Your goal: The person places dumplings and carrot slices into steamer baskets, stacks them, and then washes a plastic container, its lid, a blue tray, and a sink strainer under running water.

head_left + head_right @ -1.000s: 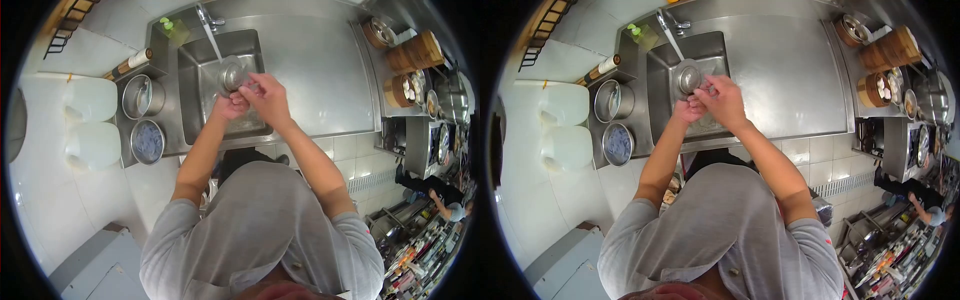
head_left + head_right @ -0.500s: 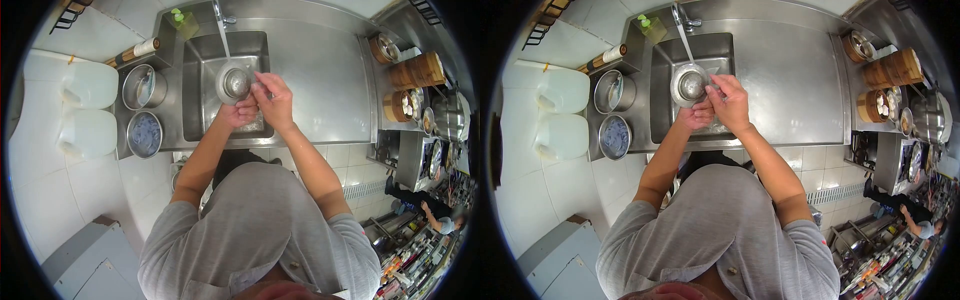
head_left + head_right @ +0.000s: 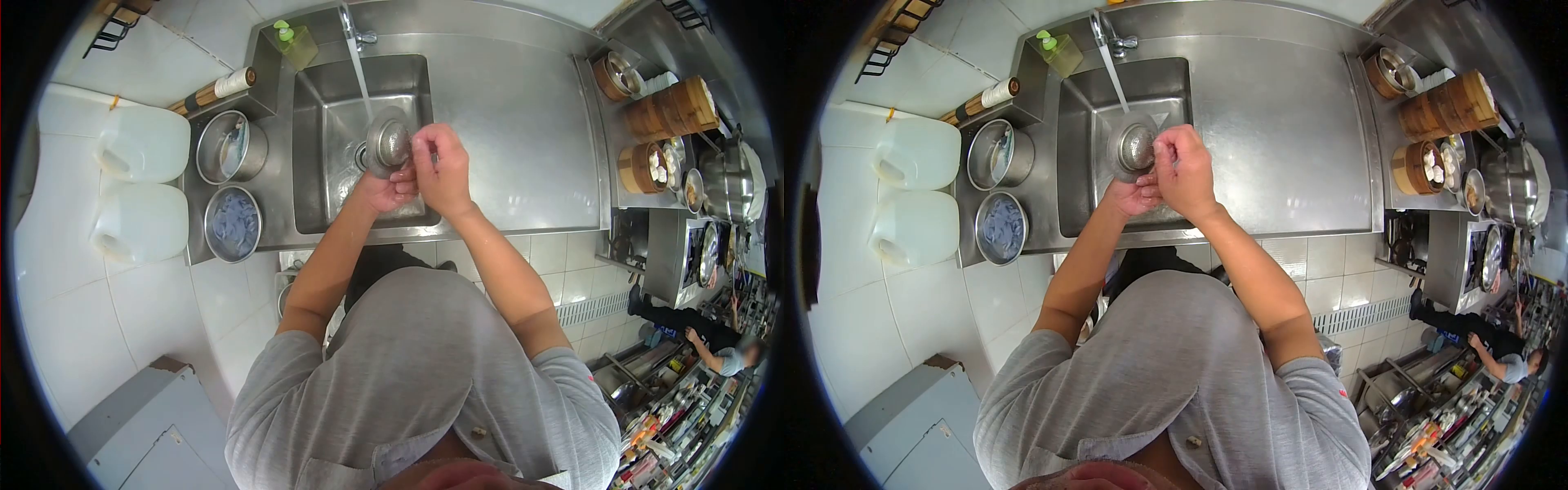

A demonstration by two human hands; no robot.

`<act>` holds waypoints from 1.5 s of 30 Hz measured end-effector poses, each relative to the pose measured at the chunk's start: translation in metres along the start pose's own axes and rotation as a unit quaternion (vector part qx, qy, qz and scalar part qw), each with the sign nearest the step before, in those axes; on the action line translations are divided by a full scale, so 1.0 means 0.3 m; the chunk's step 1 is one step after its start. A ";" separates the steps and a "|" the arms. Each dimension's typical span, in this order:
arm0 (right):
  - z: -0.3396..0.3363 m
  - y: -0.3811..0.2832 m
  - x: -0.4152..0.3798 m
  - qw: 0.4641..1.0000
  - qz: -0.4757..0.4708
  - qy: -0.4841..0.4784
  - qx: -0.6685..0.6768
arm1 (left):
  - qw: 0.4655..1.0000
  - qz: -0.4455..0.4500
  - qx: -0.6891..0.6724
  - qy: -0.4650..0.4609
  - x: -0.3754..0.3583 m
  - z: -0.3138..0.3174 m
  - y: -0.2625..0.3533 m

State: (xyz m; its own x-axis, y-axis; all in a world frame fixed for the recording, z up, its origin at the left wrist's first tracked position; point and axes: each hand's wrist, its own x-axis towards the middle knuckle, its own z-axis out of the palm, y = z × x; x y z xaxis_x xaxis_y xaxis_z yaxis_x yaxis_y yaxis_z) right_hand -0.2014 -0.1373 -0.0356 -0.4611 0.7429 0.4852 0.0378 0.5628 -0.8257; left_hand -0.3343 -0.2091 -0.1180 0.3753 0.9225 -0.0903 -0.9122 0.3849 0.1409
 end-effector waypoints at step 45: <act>-1.955 0.080 -2.336 0.463 0.775 0.097 -0.419 | 0.575 0.033 0.610 0.544 -0.194 0.079 0.775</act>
State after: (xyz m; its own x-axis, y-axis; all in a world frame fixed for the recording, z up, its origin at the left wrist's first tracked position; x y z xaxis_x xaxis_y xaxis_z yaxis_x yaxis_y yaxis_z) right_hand 0.6426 -0.4320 -0.2268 0.7808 0.4632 -0.4193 0.5589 -0.8178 0.1373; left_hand -0.5642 -0.1727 -0.0567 -0.5845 0.6269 -0.5152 0.1238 0.6964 0.7069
